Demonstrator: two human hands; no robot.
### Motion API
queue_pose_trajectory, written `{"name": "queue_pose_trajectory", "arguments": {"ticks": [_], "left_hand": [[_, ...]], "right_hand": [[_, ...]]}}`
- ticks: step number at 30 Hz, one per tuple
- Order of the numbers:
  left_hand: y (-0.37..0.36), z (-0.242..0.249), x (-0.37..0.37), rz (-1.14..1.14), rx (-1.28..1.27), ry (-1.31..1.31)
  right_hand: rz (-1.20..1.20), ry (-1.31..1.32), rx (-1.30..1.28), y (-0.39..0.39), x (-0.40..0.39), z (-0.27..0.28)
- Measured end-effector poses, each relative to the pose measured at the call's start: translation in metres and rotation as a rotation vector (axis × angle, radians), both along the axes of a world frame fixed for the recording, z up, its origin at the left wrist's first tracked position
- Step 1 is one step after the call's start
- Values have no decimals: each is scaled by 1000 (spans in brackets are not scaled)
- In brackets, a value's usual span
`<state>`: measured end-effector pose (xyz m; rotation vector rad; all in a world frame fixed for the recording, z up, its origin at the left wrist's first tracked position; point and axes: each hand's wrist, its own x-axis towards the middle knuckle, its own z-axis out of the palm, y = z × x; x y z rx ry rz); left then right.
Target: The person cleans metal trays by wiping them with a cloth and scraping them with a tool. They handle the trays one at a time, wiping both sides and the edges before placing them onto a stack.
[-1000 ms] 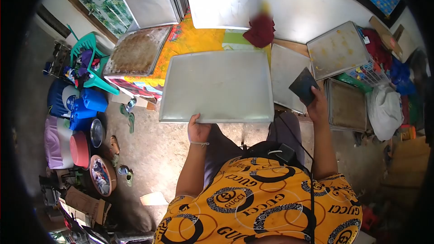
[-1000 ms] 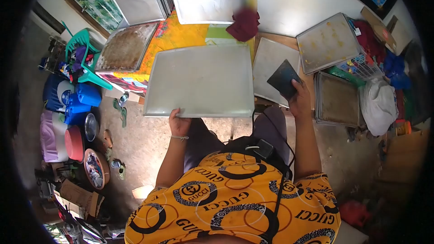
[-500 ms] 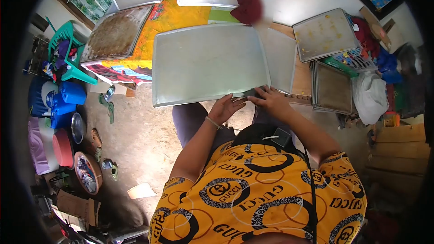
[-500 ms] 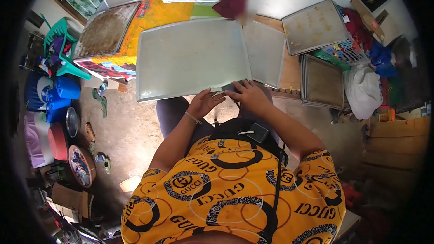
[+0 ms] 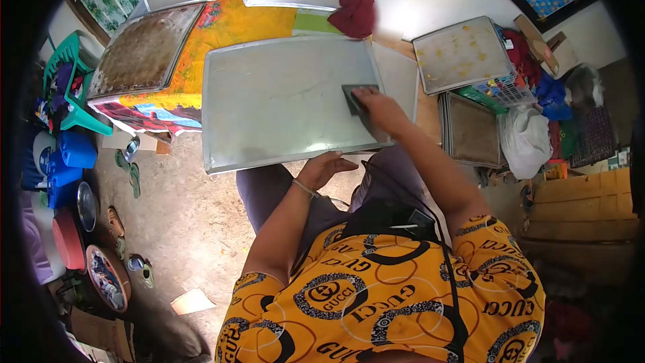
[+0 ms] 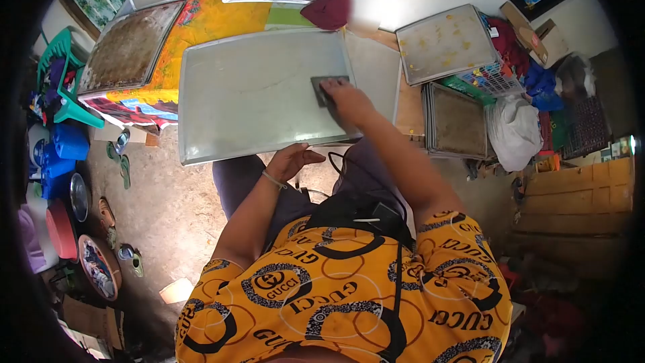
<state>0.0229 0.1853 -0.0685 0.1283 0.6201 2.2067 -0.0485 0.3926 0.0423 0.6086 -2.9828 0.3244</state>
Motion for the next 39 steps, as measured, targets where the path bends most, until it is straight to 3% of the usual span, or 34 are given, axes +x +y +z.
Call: {"name": "queue_pose_trajectory", "arguments": {"ticks": [3, 4, 5, 7, 8, 10, 15, 19, 22, 26, 29, 30, 34, 39], "left_hand": [[-3, 0, -2, -16, -29, 52], [-4, 5, -1, 4, -33, 55], [-5, 8, 0, 26, -32, 58], [-5, 6, -4, 27, -14, 68], [-9, 9, -3, 20, -13, 63], [-9, 10, 0, 23, -49, 27], [-7, 9, 2, 23, -25, 27], [-8, 10, 2, 51, -30, 41], [-13, 14, 3, 57, -73, 70], [-16, 12, 3, 52, -89, 78], [-17, 9, 3, 26, -53, 48], [-15, 6, 2, 27, -48, 37], [-15, 9, 2, 22, -44, 15], [-17, 6, 2, 16, -92, 84]], "right_hand": [[-18, -50, 51, -2, 0, 0], [-37, -219, 38, -16, 24, 25], [-37, -266, 99, -15, 44, 12], [117, -221, 277, -12, 95, 7], [97, -215, 249, -18, 93, 20], [43, -203, 166, -29, 74, 32], [-21, -35, -3, -3, -76, -3], [-55, -125, 101, -5, -128, 12], [3, -142, 56, -4, -96, 3], [98, -254, 180, -7, -7, 12], [116, -283, 75, 1, -15, 7], [25, -274, 62, -10, -24, 24], [-13, -130, 36, 4, -120, 7], [-52, -159, 134, 2, -142, 8]]}}
